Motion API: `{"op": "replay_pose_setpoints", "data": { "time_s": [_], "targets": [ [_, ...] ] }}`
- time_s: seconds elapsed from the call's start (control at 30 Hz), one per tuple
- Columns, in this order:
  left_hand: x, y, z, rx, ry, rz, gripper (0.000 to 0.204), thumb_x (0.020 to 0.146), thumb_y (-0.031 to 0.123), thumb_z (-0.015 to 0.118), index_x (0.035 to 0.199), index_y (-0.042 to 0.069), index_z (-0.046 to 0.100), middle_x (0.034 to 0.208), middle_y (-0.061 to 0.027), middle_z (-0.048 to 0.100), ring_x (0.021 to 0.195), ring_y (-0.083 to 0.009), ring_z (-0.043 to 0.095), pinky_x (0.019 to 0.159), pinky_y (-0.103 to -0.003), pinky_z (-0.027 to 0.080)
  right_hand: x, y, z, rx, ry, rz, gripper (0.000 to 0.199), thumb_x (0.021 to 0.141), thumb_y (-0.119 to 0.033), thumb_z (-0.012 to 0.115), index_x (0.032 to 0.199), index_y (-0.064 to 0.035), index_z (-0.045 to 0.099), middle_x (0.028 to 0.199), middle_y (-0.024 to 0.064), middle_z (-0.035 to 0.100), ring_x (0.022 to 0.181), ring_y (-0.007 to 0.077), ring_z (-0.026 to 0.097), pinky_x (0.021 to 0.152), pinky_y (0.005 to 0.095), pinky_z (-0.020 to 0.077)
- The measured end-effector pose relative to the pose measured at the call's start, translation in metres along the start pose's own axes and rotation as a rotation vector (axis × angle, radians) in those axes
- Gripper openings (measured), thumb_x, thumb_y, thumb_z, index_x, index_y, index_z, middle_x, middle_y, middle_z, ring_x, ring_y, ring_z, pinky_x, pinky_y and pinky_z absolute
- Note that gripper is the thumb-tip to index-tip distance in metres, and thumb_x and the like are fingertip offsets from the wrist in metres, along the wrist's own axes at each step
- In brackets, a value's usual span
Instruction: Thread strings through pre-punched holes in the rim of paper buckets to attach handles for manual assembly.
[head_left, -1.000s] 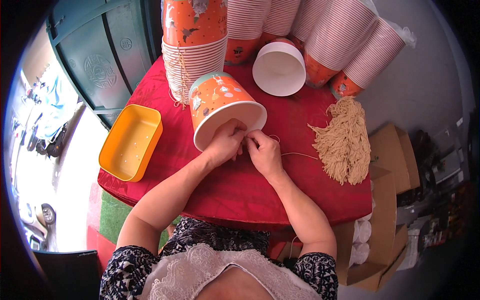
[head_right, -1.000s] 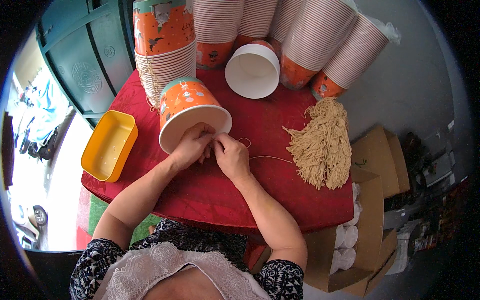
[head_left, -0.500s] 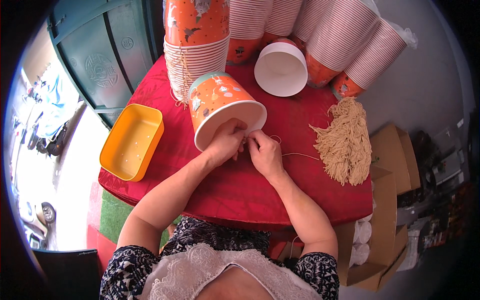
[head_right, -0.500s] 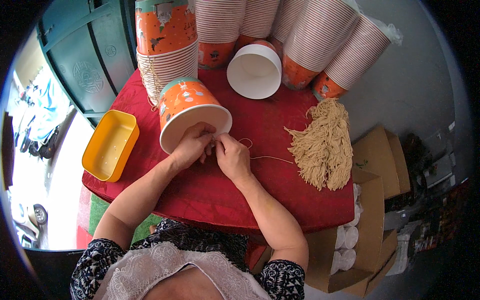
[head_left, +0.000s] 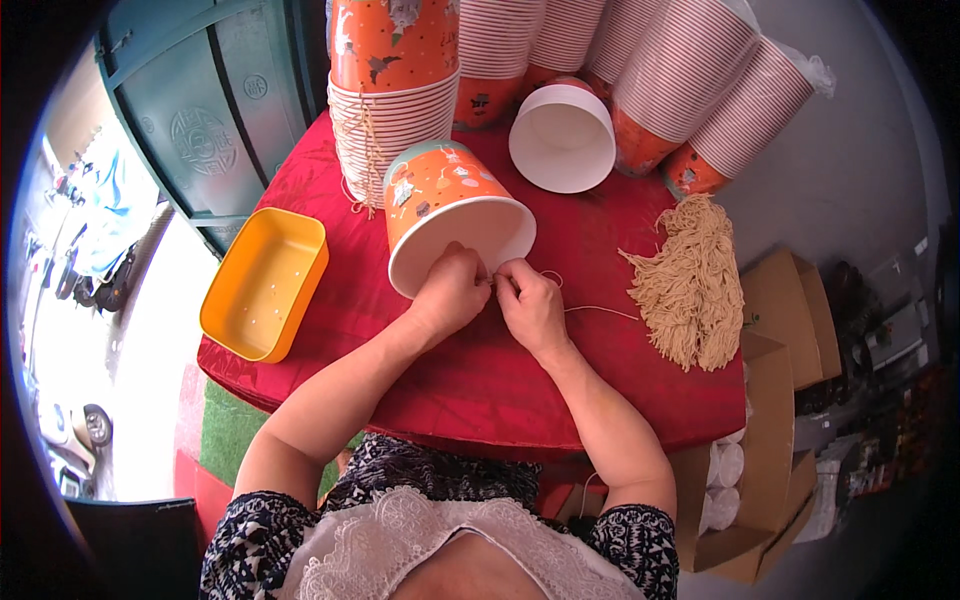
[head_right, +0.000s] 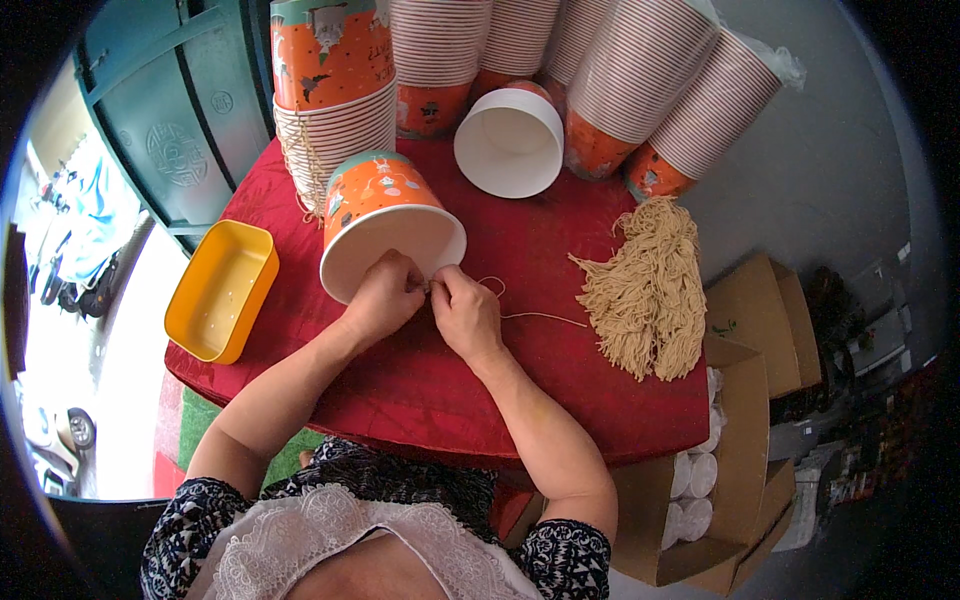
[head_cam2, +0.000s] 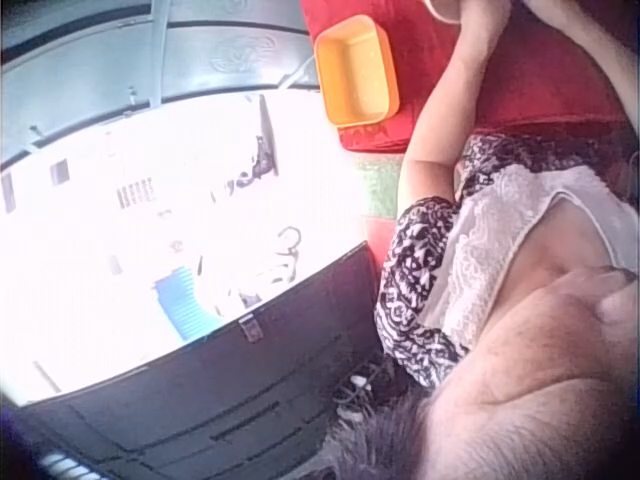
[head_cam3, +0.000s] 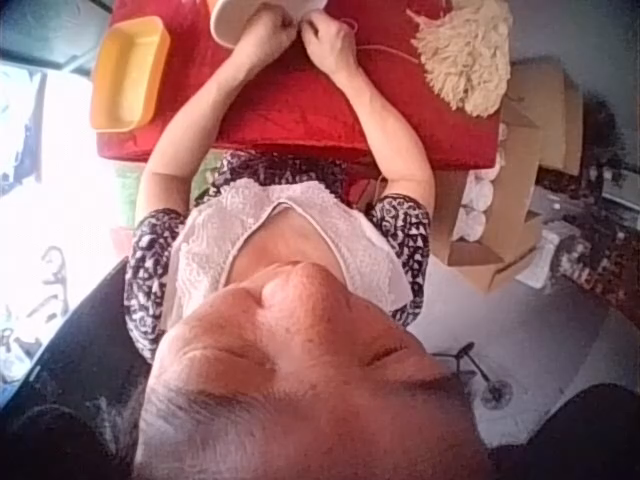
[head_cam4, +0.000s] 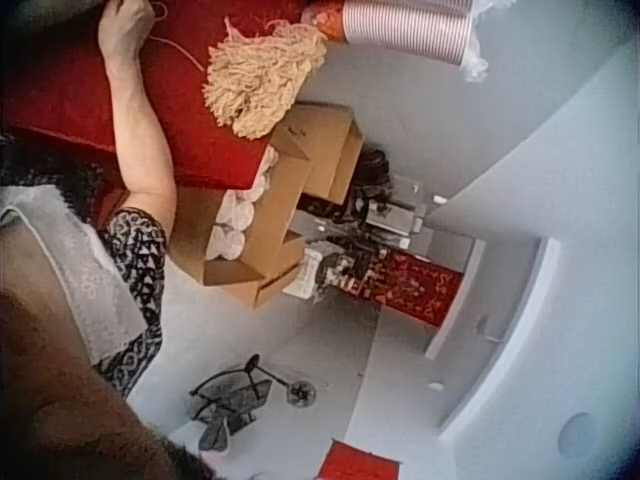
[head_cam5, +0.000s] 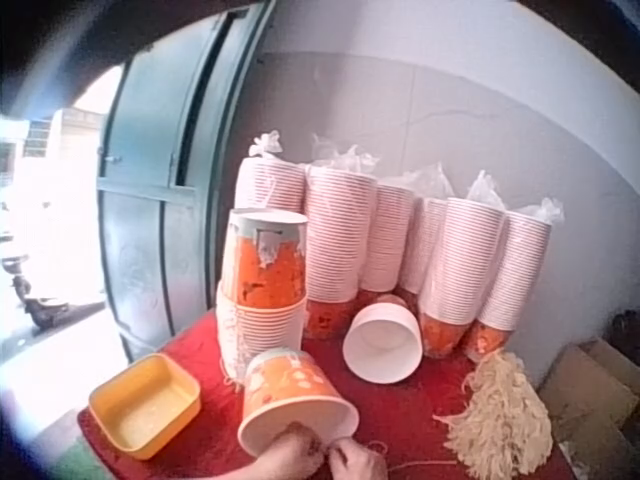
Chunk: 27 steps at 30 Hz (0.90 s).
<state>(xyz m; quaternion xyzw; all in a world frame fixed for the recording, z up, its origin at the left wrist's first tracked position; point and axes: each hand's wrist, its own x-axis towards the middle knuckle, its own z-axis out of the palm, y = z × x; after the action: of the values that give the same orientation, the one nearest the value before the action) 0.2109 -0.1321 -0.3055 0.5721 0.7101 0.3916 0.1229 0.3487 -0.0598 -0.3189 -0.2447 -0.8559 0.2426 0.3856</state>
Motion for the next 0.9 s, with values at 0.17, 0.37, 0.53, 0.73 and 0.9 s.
{"op": "replay_pose_setpoints", "data": {
  "time_s": [0.17,0.37,0.53,0.73,0.9],
  "targets": [
    [-0.0033,0.0017,0.0017,-0.049,0.065,0.012,0.011,0.073,0.004,0.063,0.077,-0.006,0.066,0.085,-0.0254,0.064,0.082,-0.0399,0.063,0.075,-0.045,0.051,-0.0008,0.0009,0.0013,-0.054,0.000,0.035,0.006,0.086,-0.006,0.063,0.089,-0.0008,0.061,0.079,0.0176,0.067,0.071,0.0345,0.067,0.060,0.0408,0.0511],
    [-0.0058,-0.0015,0.0040,-0.067,0.084,0.018,0.010,0.073,0.005,0.063,0.075,-0.005,0.065,0.084,-0.0237,0.064,0.081,-0.0382,0.063,0.073,-0.045,0.051,0.0004,-0.0081,-0.0015,-0.077,-0.041,0.111,0.007,0.086,-0.007,0.063,0.090,-0.0029,0.060,0.078,0.0165,0.067,0.069,0.0339,0.067,0.059,0.0414,0.0508],
    [-0.0057,0.0008,0.0040,-0.089,0.072,0.011,0.010,0.072,0.006,0.063,0.075,-0.004,0.064,0.083,-0.0231,0.064,0.080,-0.0380,0.062,0.073,-0.045,0.051,-0.0007,-0.0034,-0.0005,-0.096,-0.030,0.069,0.008,0.085,-0.007,0.064,0.091,-0.0033,0.060,0.078,0.0163,0.067,0.070,0.0341,0.067,0.059,0.0417,0.0513],
    [-0.0054,-0.0055,0.0077,-0.067,0.094,0.056,0.011,0.074,0.005,0.062,0.078,-0.005,0.063,0.079,-0.0230,0.064,0.076,-0.0364,0.063,0.070,-0.042,0.050,-0.0007,-0.0041,-0.0001,-0.083,-0.036,-0.003,0.007,0.086,-0.009,0.062,0.089,-0.0034,0.061,0.083,0.0167,0.068,0.075,0.0364,0.067,0.063,0.0452,0.0523],
    [-0.0050,-0.0070,0.0096,-0.087,0.126,0.059,0.012,0.075,0.005,0.060,0.077,-0.006,0.063,0.077,-0.0232,0.063,0.076,-0.0360,0.063,0.069,-0.042,0.050,-0.0015,-0.0027,-0.0015,-0.056,-0.033,-0.038,0.007,0.085,-0.009,0.063,0.090,-0.0038,0.063,0.085,0.0161,0.069,0.077,0.0363,0.067,0.064,0.0448,0.0528]
  ]
}}
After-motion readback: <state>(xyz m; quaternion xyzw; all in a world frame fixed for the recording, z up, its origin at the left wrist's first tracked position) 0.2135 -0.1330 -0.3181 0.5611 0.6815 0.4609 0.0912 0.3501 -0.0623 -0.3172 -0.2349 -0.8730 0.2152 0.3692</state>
